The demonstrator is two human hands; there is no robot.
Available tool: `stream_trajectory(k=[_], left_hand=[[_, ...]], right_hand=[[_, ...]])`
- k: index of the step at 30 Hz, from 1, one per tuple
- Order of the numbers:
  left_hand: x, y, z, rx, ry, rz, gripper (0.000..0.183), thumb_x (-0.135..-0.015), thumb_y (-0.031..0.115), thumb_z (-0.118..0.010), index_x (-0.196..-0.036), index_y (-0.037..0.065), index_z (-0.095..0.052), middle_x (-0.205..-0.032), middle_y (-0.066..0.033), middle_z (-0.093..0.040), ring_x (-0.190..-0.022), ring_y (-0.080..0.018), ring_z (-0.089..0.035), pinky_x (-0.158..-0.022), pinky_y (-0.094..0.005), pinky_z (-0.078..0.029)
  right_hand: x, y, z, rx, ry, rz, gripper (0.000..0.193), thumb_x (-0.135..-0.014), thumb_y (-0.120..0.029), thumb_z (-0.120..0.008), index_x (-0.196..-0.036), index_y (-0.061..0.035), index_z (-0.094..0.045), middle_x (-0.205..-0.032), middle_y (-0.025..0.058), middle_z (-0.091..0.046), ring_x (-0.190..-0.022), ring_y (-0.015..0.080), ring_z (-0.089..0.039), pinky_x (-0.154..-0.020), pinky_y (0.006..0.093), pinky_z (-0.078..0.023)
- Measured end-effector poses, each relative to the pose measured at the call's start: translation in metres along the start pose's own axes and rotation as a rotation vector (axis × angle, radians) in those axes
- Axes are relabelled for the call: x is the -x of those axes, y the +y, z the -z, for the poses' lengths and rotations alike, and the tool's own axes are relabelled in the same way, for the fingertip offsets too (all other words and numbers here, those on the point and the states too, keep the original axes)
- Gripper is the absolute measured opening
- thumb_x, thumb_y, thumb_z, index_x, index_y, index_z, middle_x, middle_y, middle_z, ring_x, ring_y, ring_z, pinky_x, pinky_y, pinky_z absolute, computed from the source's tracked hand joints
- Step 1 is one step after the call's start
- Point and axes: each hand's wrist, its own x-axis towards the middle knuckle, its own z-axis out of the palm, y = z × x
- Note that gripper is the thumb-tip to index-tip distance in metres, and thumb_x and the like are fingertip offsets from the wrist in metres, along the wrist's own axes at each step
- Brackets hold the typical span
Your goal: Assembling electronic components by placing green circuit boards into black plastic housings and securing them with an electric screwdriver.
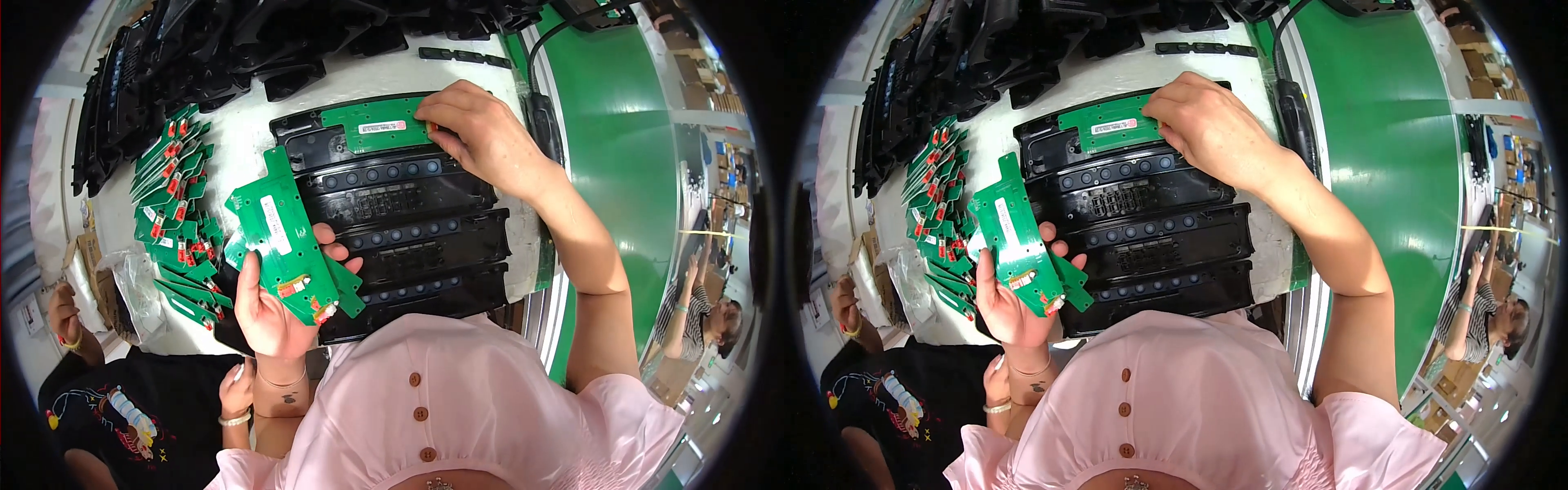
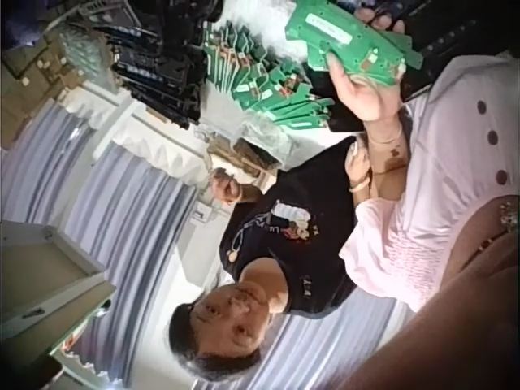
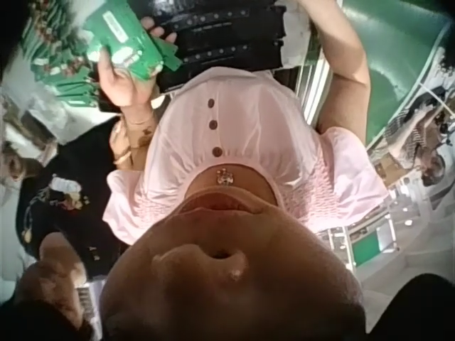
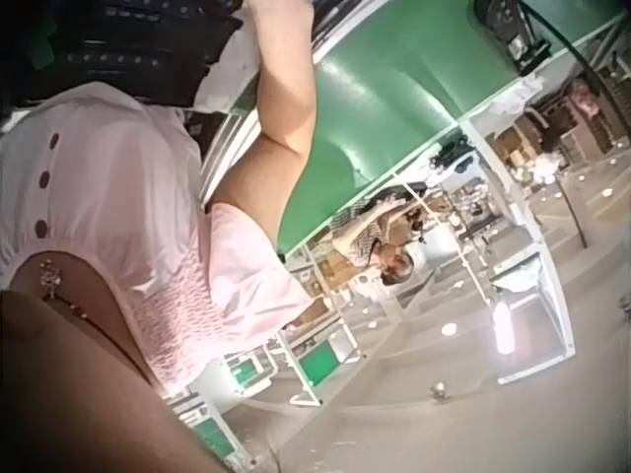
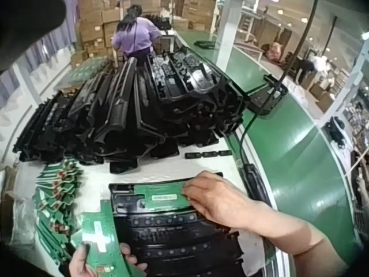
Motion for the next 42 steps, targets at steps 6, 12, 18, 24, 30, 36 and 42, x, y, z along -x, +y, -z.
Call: stream_trajectory(k=[6,12,18,24,30,36,42], left_hand=[[-0.004,-0.003,0.006,-0.003,-0.042,0.010,0.057,-0.093,0.043,-0.024,-0.133,0.004,-0.029,-0.125,-0.0180,-0.036,-0.108,-0.0321,-0.043,-0.097,-0.0546,-0.033],[-0.010,-0.001,0.009,-0.024,-0.093,0.016,0.056,-0.093,0.042,-0.023,-0.134,0.004,-0.028,-0.127,-0.0191,-0.036,-0.112,-0.0331,-0.042,-0.098,-0.0558,-0.030],[-0.008,-0.018,-0.015,-0.063,0.100,-0.043,0.056,-0.094,0.041,-0.022,-0.132,0.001,-0.031,-0.128,-0.0191,-0.041,-0.115,-0.0324,-0.044,-0.099,-0.0540,-0.030],[0.006,-0.036,-0.023,-0.212,-0.015,0.264,0.058,-0.092,0.045,-0.032,-0.134,0.005,-0.026,-0.129,-0.0128,-0.040,-0.120,-0.0231,-0.039,-0.100,-0.0382,-0.030],[0.019,-0.050,-0.027,-0.182,-0.117,0.193,0.058,-0.092,0.042,-0.033,-0.135,0.004,-0.023,-0.132,-0.0145,-0.035,-0.122,-0.0238,-0.036,-0.102,-0.0386,-0.027],[0.032,-0.054,-0.016,-0.395,-0.109,0.188,0.070,-0.086,0.040,-0.048,-0.136,0.000,-0.018,-0.133,-0.0111,-0.030,-0.122,-0.0206,-0.032,-0.100,-0.0338,-0.027],[0.039,-0.048,-0.020,-0.689,-0.138,0.193,0.067,-0.080,0.009,-0.058,-0.134,-0.002,-0.020,-0.132,-0.0112,-0.028,-0.122,-0.0200,-0.030,-0.100,-0.0342,-0.027]], right_hand=[[0.001,0.005,-0.004,-0.035,0.026,0.016,0.017,-0.070,-0.002,-0.061,-0.087,-0.0003,-0.060,-0.089,0.0074,-0.059,-0.087,0.0255,-0.054,-0.075,0.0348,-0.046],[0.002,0.003,-0.001,-0.022,0.040,0.005,0.018,-0.069,-0.002,-0.061,-0.087,-0.0002,-0.060,-0.090,0.0071,-0.059,-0.088,0.0251,-0.054,-0.076,0.0349,-0.046],[0.006,-0.043,0.008,-0.190,0.142,-0.045,0.024,-0.068,-0.004,-0.069,-0.090,0.0006,-0.059,-0.092,0.0109,-0.060,-0.084,0.0280,-0.056,-0.073,0.0334,-0.047],[0.029,-0.121,0.007,-0.230,0.080,-0.153,0.040,-0.069,-0.024,-0.071,-0.099,-0.0036,-0.054,-0.098,0.0119,-0.056,-0.076,0.0255,-0.058,-0.064,0.0326,-0.049],[0.041,-0.125,0.012,-0.506,-0.079,-0.389,0.038,-0.070,-0.018,-0.070,-0.101,-0.0004,-0.056,-0.094,0.0134,-0.058,-0.075,0.0219,-0.060,-0.062,0.0281,-0.050],[0.040,-0.131,0.010,-0.498,-0.127,-0.295,0.040,-0.070,-0.016,-0.071,-0.102,0.0011,-0.056,-0.095,0.0136,-0.059,-0.076,0.0211,-0.060,-0.064,0.0279,-0.050],[0.036,-0.144,0.011,-0.595,-0.178,-0.356,0.042,-0.070,-0.017,-0.072,-0.103,0.0020,-0.056,-0.093,0.0130,-0.059,-0.079,0.0194,-0.059,-0.069,0.0268,-0.049]])
